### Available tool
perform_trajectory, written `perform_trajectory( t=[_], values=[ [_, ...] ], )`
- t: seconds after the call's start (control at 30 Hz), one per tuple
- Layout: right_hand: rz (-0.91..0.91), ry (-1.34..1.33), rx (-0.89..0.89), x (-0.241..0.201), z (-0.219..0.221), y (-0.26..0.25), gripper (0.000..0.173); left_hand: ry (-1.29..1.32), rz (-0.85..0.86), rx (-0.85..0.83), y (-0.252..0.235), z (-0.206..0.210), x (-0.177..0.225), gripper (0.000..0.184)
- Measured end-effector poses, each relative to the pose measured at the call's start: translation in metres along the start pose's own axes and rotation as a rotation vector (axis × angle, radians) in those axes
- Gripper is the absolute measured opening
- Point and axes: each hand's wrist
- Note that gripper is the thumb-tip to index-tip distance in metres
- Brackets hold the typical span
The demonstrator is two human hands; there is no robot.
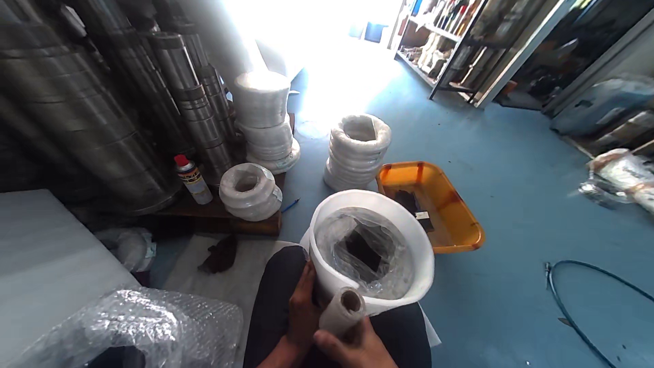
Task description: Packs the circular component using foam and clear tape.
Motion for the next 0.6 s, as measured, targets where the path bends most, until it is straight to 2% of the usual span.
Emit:
perform_trajectory(
  t=[0.03, 0.07, 0.17, 0.23, 0.3, 0.33, 0.47, 0.53, 0.6],
  values=[
    [-0.026, 0.17, -0.049, 0.0, -0.007, -0.003, 0.089, -0.005, -0.008, 0.001, 0.0, 0.0, 0.001, 0.067],
    [-0.057, 0.365, -0.096, -0.003, -0.014, -0.005, 0.081, -0.008, -0.012, 0.003, 0.0, 0.001, 0.001, 0.067],
    [-0.024, 0.921, -0.181, -0.033, -0.022, -0.009, 0.037, -0.024, 0.029, 0.031, 0.0, 0.004, -0.003, 0.066],
    [0.092, 1.231, -0.213, -0.06, -0.019, -0.011, 0.027, -0.027, 0.035, 0.031, 0.003, 0.004, -0.006, 0.067],
    [0.116, 1.417, -0.138, -0.077, -0.013, -0.012, 0.03, -0.027, 0.029, 0.018, 0.002, 0.004, -0.006, 0.068],
    [0.045, 1.457, -0.051, -0.076, -0.014, -0.01, 0.031, -0.025, 0.024, 0.014, 0.002, 0.004, -0.007, 0.068],
    [-0.605, 1.472, 0.434, -0.034, -0.034, -0.014, 0.044, 0.001, 0.017, 0.029, 0.003, 0.007, -0.007, 0.067],
    [-0.773, 1.451, 0.555, -0.027, -0.044, -0.023, 0.057, 0.019, 0.013, 0.036, 0.004, 0.009, -0.007, 0.068],
    [-0.806, 1.391, 0.55, -0.026, -0.049, -0.034, 0.077, 0.029, 0.009, 0.049, 0.004, 0.009, -0.007, 0.069]
  ],
)
Point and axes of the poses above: each hand's wrist, its own y-axis away from the middle knuckle, its own z-axis out of the palm, x = y × z, and after that the axes turned 1 degree about x, right-handed
